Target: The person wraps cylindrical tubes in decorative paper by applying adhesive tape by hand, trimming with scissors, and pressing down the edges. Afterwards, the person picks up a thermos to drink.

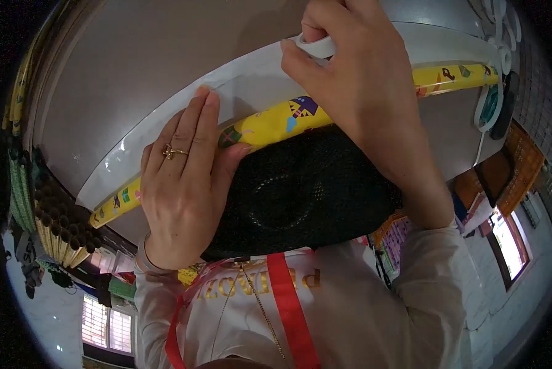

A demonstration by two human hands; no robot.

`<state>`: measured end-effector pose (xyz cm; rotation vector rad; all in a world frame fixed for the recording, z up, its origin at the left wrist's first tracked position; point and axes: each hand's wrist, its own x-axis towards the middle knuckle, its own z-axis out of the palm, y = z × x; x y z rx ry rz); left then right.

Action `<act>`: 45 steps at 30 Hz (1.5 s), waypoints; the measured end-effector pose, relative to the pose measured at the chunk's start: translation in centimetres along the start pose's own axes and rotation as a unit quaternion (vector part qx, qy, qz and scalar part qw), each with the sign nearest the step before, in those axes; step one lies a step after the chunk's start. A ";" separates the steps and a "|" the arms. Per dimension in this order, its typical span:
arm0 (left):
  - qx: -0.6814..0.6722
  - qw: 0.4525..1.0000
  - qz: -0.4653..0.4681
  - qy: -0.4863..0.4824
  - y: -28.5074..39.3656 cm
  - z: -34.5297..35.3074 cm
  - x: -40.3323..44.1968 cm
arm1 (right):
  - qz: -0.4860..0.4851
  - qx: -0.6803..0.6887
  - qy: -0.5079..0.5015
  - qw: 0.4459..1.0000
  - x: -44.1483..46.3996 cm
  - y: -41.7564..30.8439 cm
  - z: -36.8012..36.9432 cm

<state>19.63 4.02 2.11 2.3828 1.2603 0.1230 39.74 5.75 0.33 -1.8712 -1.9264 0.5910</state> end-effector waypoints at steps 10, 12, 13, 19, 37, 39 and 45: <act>0.024 1.000 0.016 -0.011 0.1 -0.1 0.3 | 0.010 -0.033 -0.006 0.999 -0.1 0.7 0.3; -0.002 1.000 0.012 -0.020 0.1 0.2 0.9 | 0.005 -0.033 -0.003 0.999 -0.1 0.8 0.5; 0.004 1.000 0.009 -0.019 0.1 0.2 1.1 | 0.011 -0.027 0.000 1.000 0.0 0.8 0.5; 0.002 0.999 0.028 -0.019 -0.1 0.5 1.3 | 0.014 0.009 0.000 1.000 -0.1 0.7 0.3; 0.100 0.994 0.027 -0.044 3.8 1.1 3.2 | 0.007 -0.004 -0.013 1.000 0.5 0.9 0.0; 0.127 0.991 0.025 -0.030 3.5 1.3 3.3 | -0.002 -0.028 -0.012 1.000 0.6 1.2 0.1; 0.032 0.998 0.054 0.001 3.0 1.4 3.8 | -0.031 -0.044 -0.025 0.998 0.9 2.5 -0.3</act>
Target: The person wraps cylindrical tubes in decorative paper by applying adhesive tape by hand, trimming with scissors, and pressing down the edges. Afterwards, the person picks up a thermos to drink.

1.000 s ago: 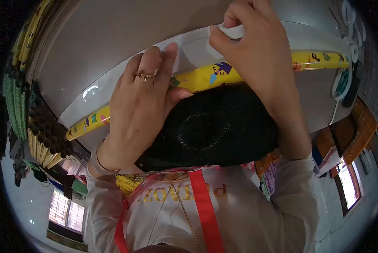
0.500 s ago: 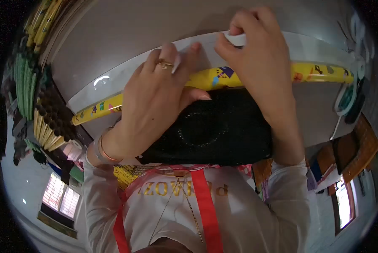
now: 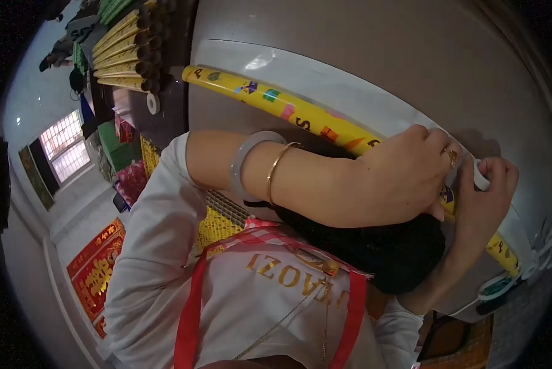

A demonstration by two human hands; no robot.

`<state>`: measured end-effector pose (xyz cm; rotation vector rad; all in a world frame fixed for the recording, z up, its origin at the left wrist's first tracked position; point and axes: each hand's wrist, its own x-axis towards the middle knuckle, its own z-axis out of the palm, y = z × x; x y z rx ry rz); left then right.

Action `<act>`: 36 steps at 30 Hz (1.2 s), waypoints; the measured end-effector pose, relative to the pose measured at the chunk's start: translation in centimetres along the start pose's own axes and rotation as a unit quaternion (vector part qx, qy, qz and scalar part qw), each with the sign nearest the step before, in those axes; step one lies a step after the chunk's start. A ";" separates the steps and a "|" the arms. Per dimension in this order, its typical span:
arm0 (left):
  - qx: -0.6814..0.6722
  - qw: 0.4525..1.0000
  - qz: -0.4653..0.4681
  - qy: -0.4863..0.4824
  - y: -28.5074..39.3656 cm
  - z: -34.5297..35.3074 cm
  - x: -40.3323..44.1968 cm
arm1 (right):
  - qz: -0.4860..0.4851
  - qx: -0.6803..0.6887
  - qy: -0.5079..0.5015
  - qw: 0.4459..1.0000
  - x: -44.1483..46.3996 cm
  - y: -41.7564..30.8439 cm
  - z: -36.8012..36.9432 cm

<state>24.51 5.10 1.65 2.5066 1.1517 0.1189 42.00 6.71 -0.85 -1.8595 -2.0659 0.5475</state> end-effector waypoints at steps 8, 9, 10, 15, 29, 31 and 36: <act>-0.053 0.994 0.045 0.089 -1.6 -0.3 -0.6 | 0.010 -0.005 0.004 1.000 0.0 -0.4 -0.3; -0.122 0.990 0.017 0.070 -2.1 -1.2 -1.1 | 0.016 -0.007 0.007 1.000 0.0 -0.6 -0.2; -0.190 0.980 -0.011 0.050 -2.6 -2.2 -1.8 | 0.022 -0.009 0.010 1.000 -0.1 -0.8 -0.3; -0.136 0.948 -0.238 0.164 -9.3 -5.3 -7.5 | 0.043 0.020 0.000 0.999 -0.1 -1.4 -0.4; -0.106 0.904 -0.378 0.168 -14.6 -3.6 -11.0 | 0.036 -0.007 -0.008 0.999 0.0 -0.9 -0.5; -0.081 0.899 -0.392 0.179 -14.8 -3.6 -11.0 | 0.025 -0.006 0.000 1.000 0.0 -0.9 -0.5; -0.063 0.898 -0.400 0.170 -14.8 -3.9 -11.0 | 0.049 0.006 -0.005 0.999 -0.1 -0.7 -0.7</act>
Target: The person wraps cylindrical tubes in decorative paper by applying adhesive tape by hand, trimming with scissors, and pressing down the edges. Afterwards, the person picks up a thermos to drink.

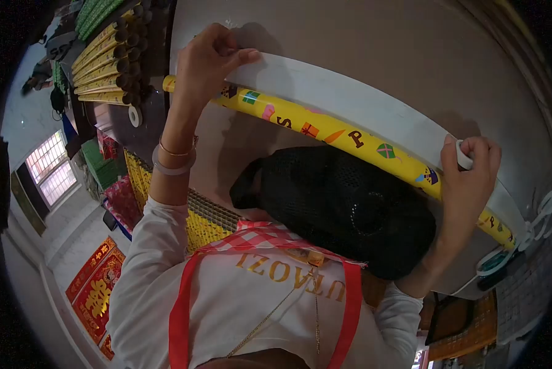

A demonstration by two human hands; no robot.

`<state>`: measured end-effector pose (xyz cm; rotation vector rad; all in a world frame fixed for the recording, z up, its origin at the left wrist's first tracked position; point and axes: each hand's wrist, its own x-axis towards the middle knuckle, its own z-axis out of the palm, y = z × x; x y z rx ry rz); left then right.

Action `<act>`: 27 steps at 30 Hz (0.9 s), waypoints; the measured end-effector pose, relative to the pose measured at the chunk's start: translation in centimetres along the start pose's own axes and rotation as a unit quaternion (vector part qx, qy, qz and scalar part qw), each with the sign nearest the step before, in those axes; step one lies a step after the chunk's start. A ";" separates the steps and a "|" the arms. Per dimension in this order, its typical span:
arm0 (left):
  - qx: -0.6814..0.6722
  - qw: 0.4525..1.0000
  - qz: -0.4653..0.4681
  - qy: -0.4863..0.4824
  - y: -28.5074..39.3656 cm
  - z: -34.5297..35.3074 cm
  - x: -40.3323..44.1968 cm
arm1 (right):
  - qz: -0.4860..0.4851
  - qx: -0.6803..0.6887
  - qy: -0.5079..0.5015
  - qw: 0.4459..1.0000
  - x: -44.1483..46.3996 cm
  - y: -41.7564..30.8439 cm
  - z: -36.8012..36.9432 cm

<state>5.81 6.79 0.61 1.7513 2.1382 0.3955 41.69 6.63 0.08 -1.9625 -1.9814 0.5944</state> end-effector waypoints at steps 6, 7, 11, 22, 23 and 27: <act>-0.059 0.997 -0.030 -0.050 -1.3 -0.6 0.2 | 0.003 0.005 0.004 1.000 -0.2 -0.3 0.0; -0.104 0.990 -0.056 -0.071 -1.7 -0.9 0.1 | -0.001 0.011 0.007 1.000 -0.2 -0.4 -0.1; -0.121 0.988 -0.055 -0.079 -2.1 -1.8 0.1 | 0.013 0.012 0.003 1.000 -0.2 -0.4 -0.1; -0.052 0.996 0.066 0.018 3.0 0.0 -1.0 | 0.005 0.009 0.010 1.000 -0.3 -0.3 0.1; -0.067 0.995 0.073 -0.017 3.6 0.5 -1.0 | 0.006 0.007 0.011 1.000 -0.4 -0.4 0.1; -0.023 0.997 0.075 -0.021 3.8 2.0 -0.9 | 0.008 0.014 0.008 1.000 -0.4 -0.5 0.1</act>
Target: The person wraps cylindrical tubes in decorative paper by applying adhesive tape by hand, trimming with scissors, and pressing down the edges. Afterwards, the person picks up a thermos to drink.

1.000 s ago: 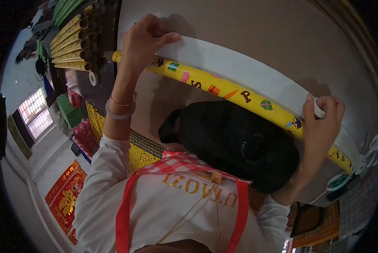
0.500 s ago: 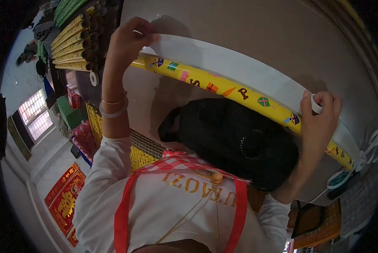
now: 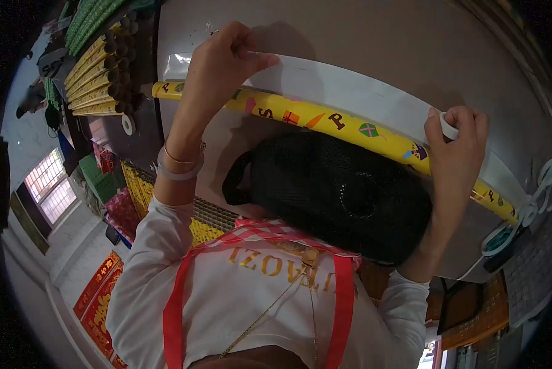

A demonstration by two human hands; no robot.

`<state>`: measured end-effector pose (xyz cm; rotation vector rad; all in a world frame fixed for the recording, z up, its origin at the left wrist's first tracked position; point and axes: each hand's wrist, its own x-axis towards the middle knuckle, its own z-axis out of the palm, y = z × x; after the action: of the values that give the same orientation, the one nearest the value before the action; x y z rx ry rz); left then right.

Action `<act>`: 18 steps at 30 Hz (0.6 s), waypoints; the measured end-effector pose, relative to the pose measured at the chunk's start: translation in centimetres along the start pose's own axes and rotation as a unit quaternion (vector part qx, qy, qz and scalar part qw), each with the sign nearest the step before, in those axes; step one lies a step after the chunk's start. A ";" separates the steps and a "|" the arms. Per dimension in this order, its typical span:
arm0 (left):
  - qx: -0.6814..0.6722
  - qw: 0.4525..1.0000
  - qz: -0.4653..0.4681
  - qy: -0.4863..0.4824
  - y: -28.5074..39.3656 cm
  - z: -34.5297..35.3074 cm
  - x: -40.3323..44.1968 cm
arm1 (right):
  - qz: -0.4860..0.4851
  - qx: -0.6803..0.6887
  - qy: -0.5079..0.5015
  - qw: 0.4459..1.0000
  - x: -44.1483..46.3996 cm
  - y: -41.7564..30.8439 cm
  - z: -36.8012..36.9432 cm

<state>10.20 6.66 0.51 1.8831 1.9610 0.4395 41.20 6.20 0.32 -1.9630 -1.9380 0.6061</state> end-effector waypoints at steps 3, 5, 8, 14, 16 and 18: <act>-0.015 0.998 -0.058 -0.025 0.6 -0.4 0.3 | 0.023 0.025 -0.007 0.999 0.0 -0.4 0.0; -0.022 0.999 -0.042 -0.024 0.1 -0.6 0.2 | 0.034 0.036 -0.012 0.999 -0.1 -0.5 0.0; -0.021 1.000 -0.011 -0.008 -2.4 -1.5 0.3 | 0.027 0.036 -0.007 0.999 -0.1 -0.3 0.0; 0.036 0.999 0.005 0.033 -0.5 -3.6 -0.2 | 0.020 -0.003 0.000 1.000 -0.2 -0.1 0.2; 0.011 0.999 0.044 0.010 1.5 -2.5 0.2 | 0.007 0.022 -0.003 1.000 -0.2 0.2 0.5; 0.006 0.991 0.128 -0.025 3.8 -1.2 1.0 | 0.011 0.019 -0.001 1.000 -0.4 -0.2 0.3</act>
<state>12.93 7.88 3.34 2.1415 1.7005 0.4469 40.85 5.80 0.16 -1.9628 -1.8938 0.6465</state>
